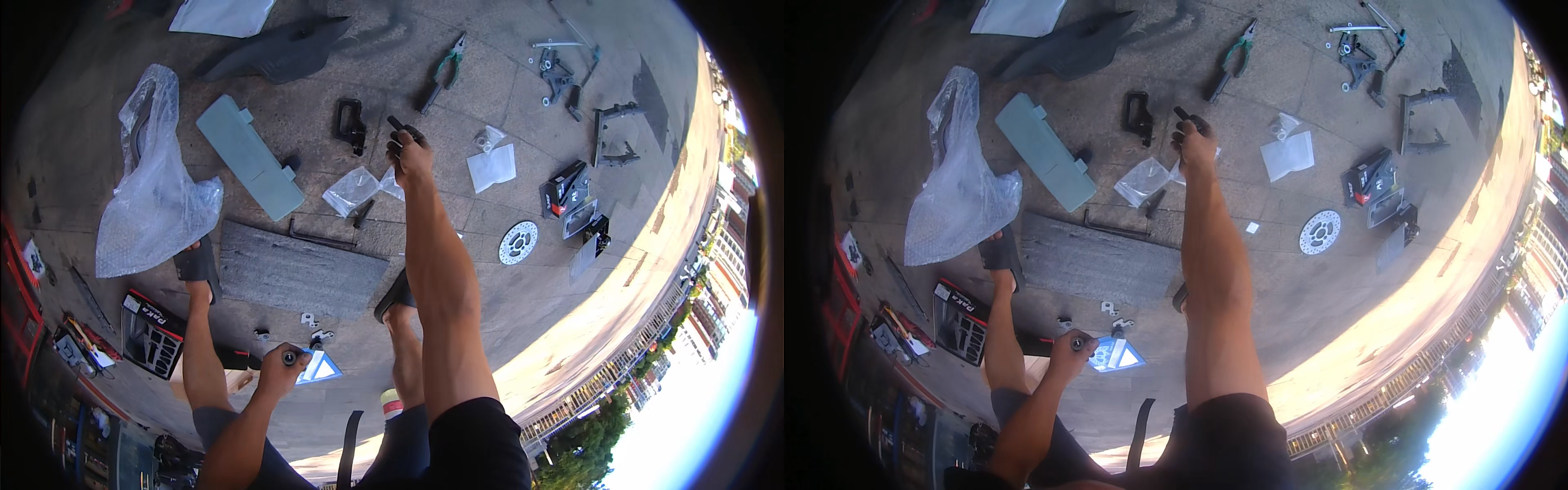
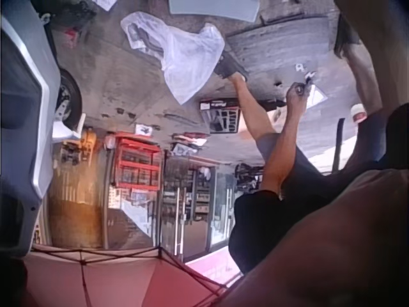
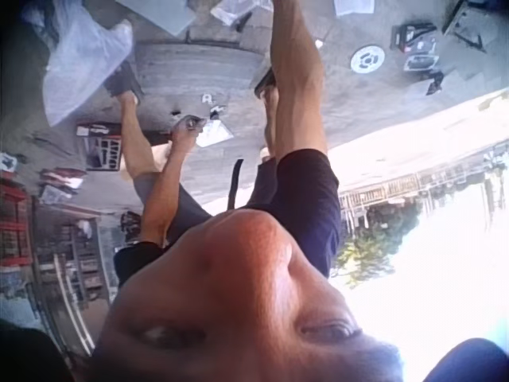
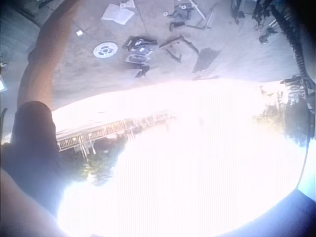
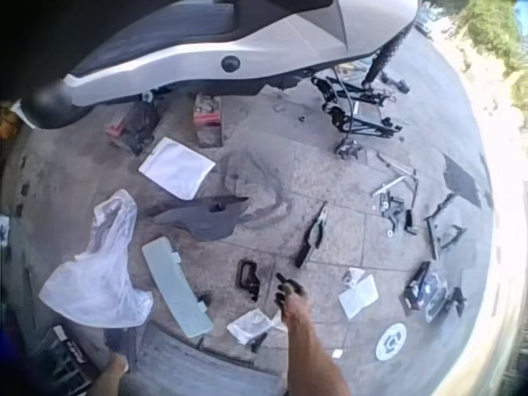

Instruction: The person retrieves a wrench from a tool cart, then sits on the floor to assemble a scooter frame. They use a hammer to seat a bearing, insert a metal rod into the frame, and attach the frame to the scooter's suspension system.

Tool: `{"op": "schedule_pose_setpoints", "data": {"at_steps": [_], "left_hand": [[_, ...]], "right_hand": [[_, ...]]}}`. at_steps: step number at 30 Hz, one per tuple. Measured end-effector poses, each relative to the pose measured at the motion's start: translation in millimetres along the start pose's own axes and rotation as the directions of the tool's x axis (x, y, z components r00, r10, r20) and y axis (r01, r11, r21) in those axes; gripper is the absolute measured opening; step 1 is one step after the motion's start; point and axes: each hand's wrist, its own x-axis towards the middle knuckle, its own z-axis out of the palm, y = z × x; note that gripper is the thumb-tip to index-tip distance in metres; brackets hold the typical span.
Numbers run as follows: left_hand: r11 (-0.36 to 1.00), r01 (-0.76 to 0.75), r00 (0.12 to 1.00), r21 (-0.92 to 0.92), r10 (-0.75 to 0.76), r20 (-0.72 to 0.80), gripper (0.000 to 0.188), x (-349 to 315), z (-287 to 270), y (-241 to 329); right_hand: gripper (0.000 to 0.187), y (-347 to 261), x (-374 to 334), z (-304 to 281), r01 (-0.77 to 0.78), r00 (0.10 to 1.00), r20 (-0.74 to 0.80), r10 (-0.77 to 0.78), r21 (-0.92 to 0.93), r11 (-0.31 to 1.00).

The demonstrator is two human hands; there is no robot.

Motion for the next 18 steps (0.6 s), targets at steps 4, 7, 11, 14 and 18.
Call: {"op": "schedule_pose_setpoints", "data": {"at_steps": [4, 7, 11, 14, 18], "left_hand": [[0.984, -0.039, 0.999, -0.171, 0.036, -0.021, 0.023, -0.4, 3.4, 25.6], [0.952, 0.005, 1.000, -0.306, -0.013, -0.025, 0.021, 1.0, 1.9, 21.6], [0.983, 0.065, 0.998, -0.171, -0.067, -0.005, 0.023, -8.0, 14.6, -0.2], [0.987, 0.154, 0.988, -0.040, -0.154, -0.016, 0.022, -34.7, 21.1, -25.6], [0.993, 0.056, 0.998, 0.101, -0.056, -0.005, 0.025, -89.0, 25.5, -60.6]], "right_hand": [[0.026, -22.2, 19.4, 16.8, -0.014, 0.999, 0.036, 0.012, 0.048, 0.999], [0.030, -26.8, 11.6, 8.1, -0.035, 0.999, -0.029, 0.037, 0.091, 0.995], [0.036, -14.4, -45.3, -41.9, -0.095, 0.995, -0.031, 0.096, 0.036, 0.995], [0.039, 16.9, -107.1, -90.8, -0.196, 0.978, -0.083, 0.190, -0.065, 0.978], [0.034, 73.9, -202.5, -138.3, -0.365, 0.919, -0.229, 0.320, -0.186, 0.912]]}}
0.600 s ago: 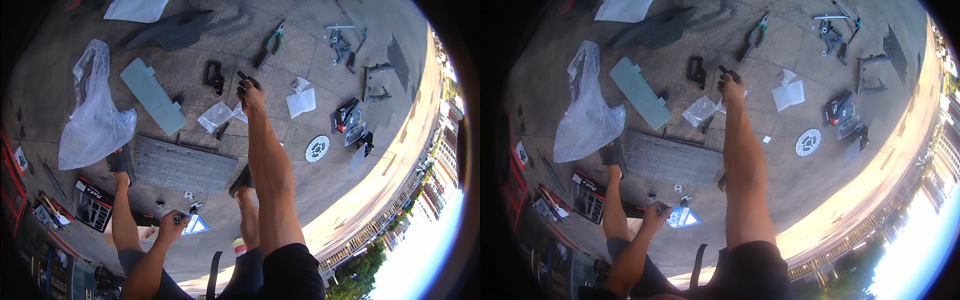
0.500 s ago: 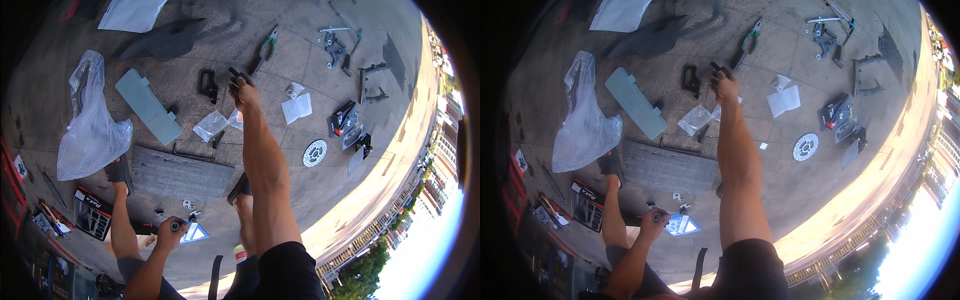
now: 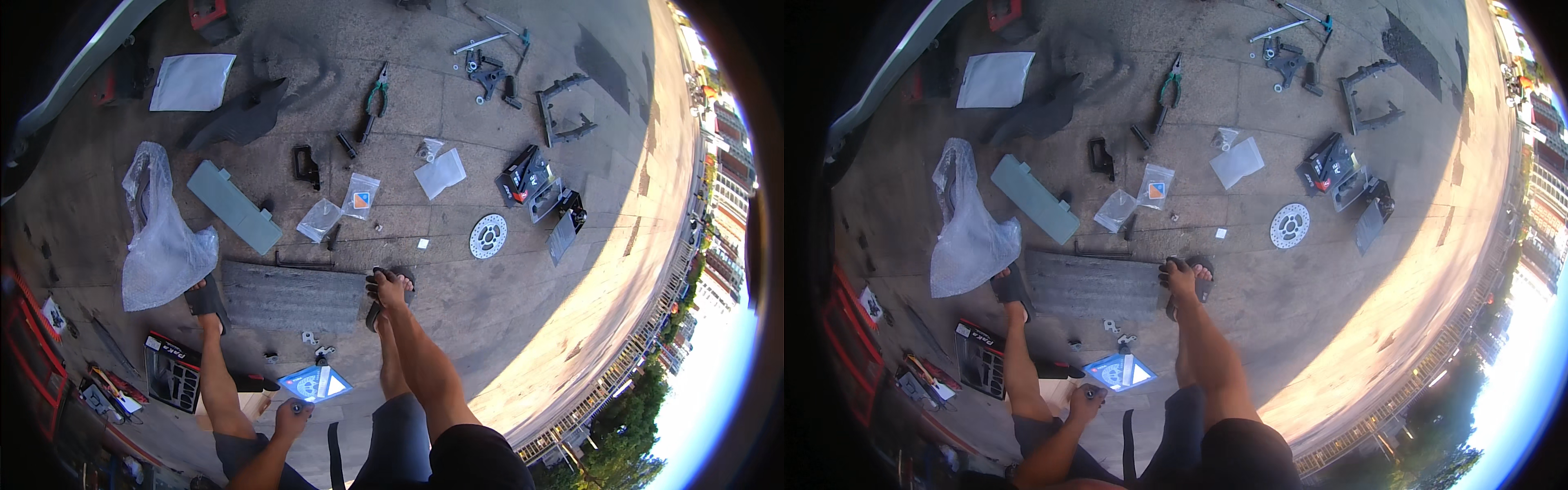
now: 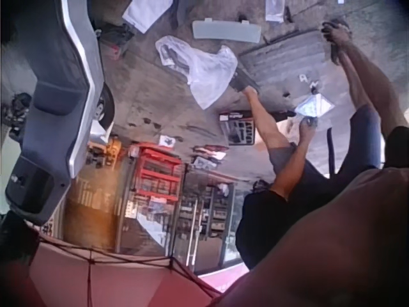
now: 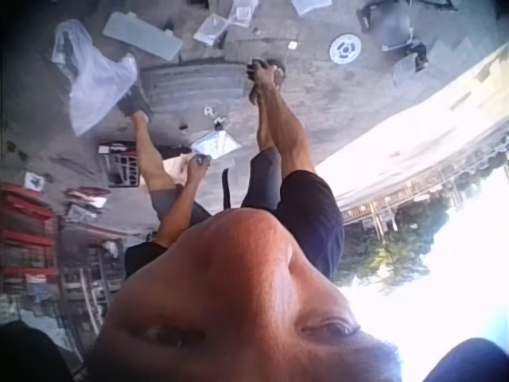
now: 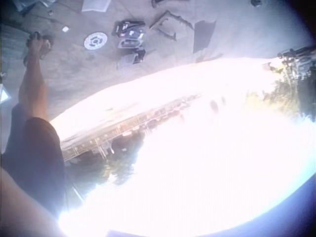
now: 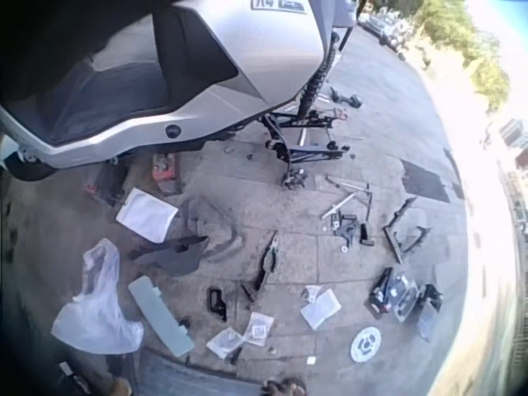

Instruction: The person retrieves a wrench from a tool cart, then sits on the floor to assemble a scooter frame. They use a hammer to seat a bearing, insert a metal rod into the frame, and attach the frame to the scooter's suspension system.

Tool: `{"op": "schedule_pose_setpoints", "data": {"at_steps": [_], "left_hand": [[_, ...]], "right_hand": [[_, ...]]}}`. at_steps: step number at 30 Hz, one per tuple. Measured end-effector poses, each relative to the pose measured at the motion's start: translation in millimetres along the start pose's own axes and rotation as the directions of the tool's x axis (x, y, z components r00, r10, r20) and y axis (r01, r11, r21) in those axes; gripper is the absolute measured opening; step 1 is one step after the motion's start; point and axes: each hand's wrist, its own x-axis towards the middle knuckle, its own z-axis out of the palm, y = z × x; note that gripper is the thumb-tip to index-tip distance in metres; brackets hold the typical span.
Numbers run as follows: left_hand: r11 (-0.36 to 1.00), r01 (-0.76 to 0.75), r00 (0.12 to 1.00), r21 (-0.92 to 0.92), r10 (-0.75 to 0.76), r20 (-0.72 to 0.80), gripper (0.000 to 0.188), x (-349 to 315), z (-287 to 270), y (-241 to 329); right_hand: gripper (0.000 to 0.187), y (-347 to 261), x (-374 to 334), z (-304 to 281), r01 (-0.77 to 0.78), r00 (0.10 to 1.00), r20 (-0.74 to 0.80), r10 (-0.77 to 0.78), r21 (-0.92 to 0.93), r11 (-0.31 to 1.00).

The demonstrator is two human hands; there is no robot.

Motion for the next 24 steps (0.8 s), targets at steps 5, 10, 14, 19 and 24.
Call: {"op": "schedule_pose_setpoints", "data": {"at_steps": [5, 10, 14, 19, 24], "left_hand": [[0.996, 0.039, 0.998, 0.074, -0.043, 0.049, 0.028, -38.7, 2.6, -11.5], [0.988, -0.102, 0.995, 0.114, 0.104, -0.008, 0.023, -50.6, -7.7, 9.2], [0.972, -0.137, 0.987, 0.192, 0.150, -0.056, 0.027, -62.4, -13.9, 26.6], [0.993, -0.092, 0.995, 0.075, 0.094, -0.027, 0.030, -93.5, -11.4, 46.3], [0.970, -0.237, 0.969, 0.051, 0.240, -0.062, 0.038, -132.2, -17.8, 68.9]], "right_hand": [[0.031, 91.2, -100.7, 4.0, -0.184, 0.980, 0.046, 0.193, -0.161, 0.970], [0.031, 112.2, -186.3, 35.7, -0.070, 0.948, 0.280, 0.150, -0.274, 0.959], [0.034, 85.9, -217.0, 44.6, 0.097, 0.909, 0.416, 0.031, -0.285, 0.954], [0.035, 22.3, -223.3, 20.6, 0.285, 0.888, 0.446, -0.108, -0.352, 0.891], [0.035, -60.3, -240.4, -14.8, 0.431, 0.895, 0.370, -0.251, -0.565, 0.704]]}}
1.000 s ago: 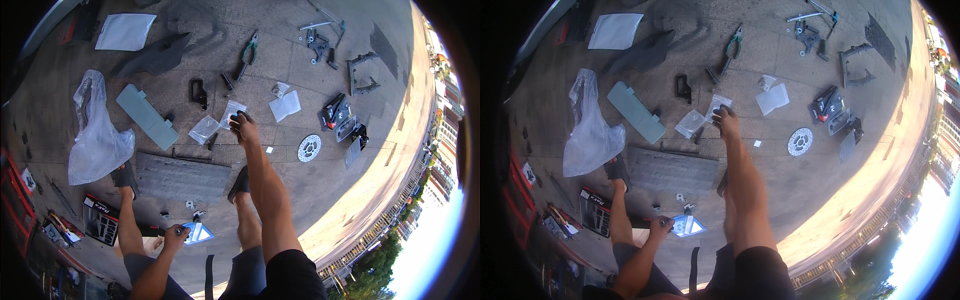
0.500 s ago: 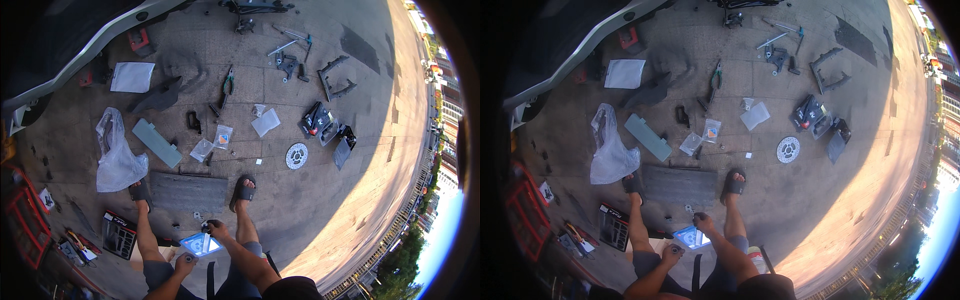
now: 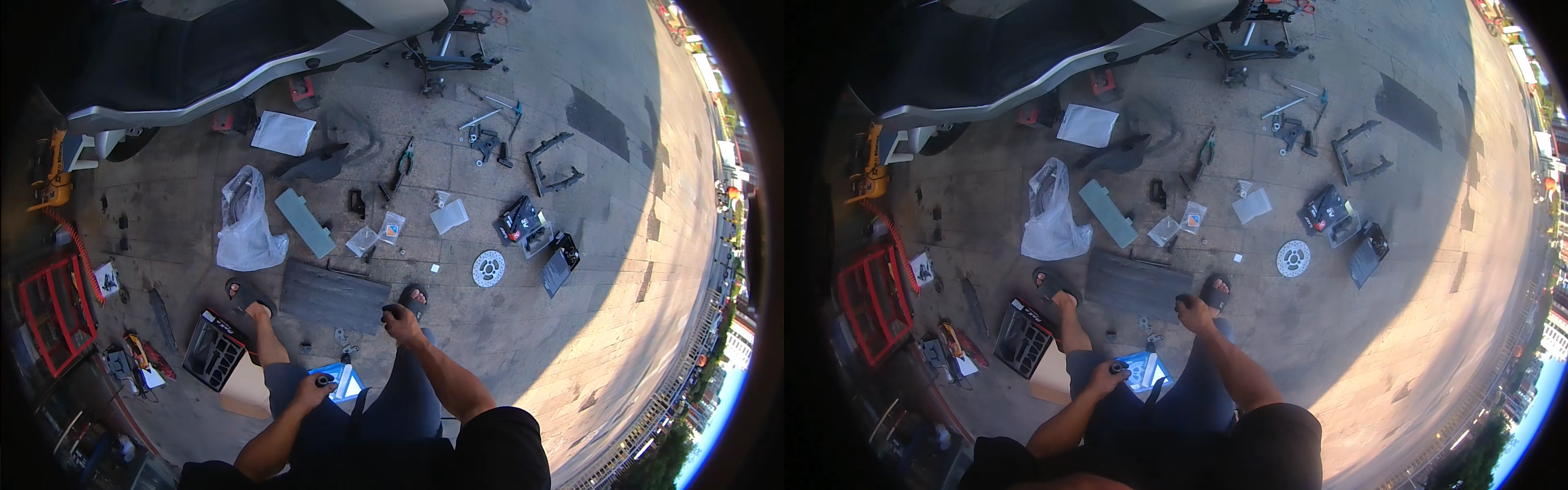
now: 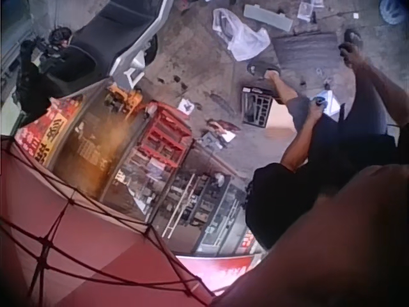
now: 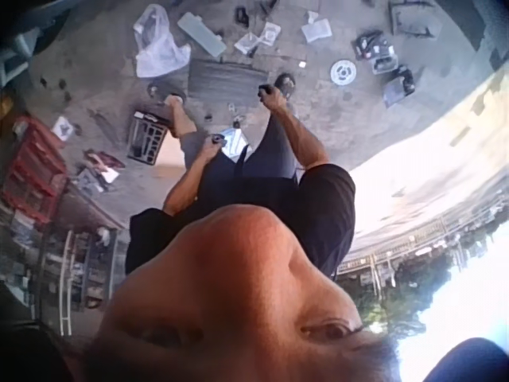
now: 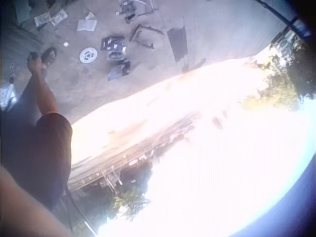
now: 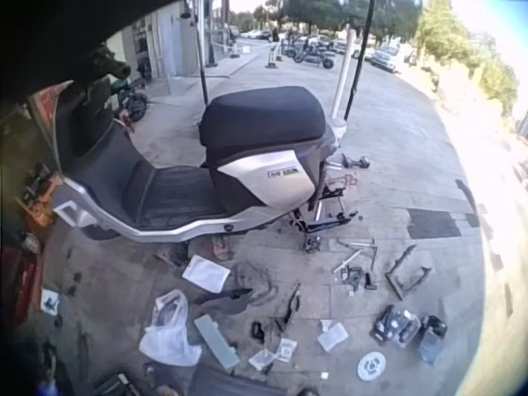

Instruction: The person retrieves a wrench from a tool cart, then sits on the floor to assemble a scooter frame. They use a hammer to seat a bearing, insert a metal rod into the frame, and attach the frame to the scooter's suspension system.

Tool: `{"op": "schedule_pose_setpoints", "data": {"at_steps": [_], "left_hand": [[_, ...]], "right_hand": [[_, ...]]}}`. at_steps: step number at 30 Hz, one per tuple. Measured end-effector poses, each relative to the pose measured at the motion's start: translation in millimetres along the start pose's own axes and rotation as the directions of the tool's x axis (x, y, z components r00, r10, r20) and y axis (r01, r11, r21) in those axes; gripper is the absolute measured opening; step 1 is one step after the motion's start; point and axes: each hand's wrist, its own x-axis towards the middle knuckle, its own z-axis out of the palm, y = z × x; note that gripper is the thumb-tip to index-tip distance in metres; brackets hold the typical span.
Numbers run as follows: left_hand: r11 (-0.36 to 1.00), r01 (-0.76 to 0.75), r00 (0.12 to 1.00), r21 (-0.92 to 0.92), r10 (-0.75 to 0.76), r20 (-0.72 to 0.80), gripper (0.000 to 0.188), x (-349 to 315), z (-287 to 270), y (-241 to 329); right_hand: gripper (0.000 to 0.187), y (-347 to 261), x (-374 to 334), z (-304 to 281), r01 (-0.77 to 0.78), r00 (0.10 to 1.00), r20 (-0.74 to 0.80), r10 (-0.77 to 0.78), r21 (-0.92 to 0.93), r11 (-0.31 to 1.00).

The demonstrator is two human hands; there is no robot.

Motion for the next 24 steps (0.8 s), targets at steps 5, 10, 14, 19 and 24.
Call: {"op": "schedule_pose_setpoints", "data": {"at_steps": [5, 10, 14, 19, 24], "left_hand": [[0.976, -0.126, 0.986, -0.179, 0.104, -0.127, 0.038, -25.1, -53.6, -0.5], [0.944, -0.156, 0.943, -0.291, 0.055, -0.328, 0.035, -55.5, -142.2, -26.1], [0.796, -0.282, 0.910, -0.536, 0.045, -0.412, 0.033, -91.6, -231.0, -46.9], [0.720, -0.412, 0.787, -0.558, -0.028, -0.617, 0.026, -161.1, -352.6, -96.4], [0.460, -0.417, 0.729, -0.784, -0.347, -0.590, 0.028, -224.2, -430.8, -170.2]], "right_hand": [[0.034, -77.4, -40.2, -20.9, 0.057, 0.977, -0.168, -0.133, -0.396, 0.917], [0.034, -157.4, -90.3, 53.9, 0.181, 0.983, 0.016, -0.184, -0.285, 0.941], [0.034, -233.3, -131.0, 154.5, 0.248, 0.960, 0.205, -0.189, -0.319, 0.915], [0.035, -338.3, -193.6, 284.7, 0.316, 0.920, 0.362, -0.150, -0.458, 0.831], [0.027, -429.8, -192.7, 407.6, 0.728, 0.662, 0.673, -0.331, -0.470, 0.500]]}}
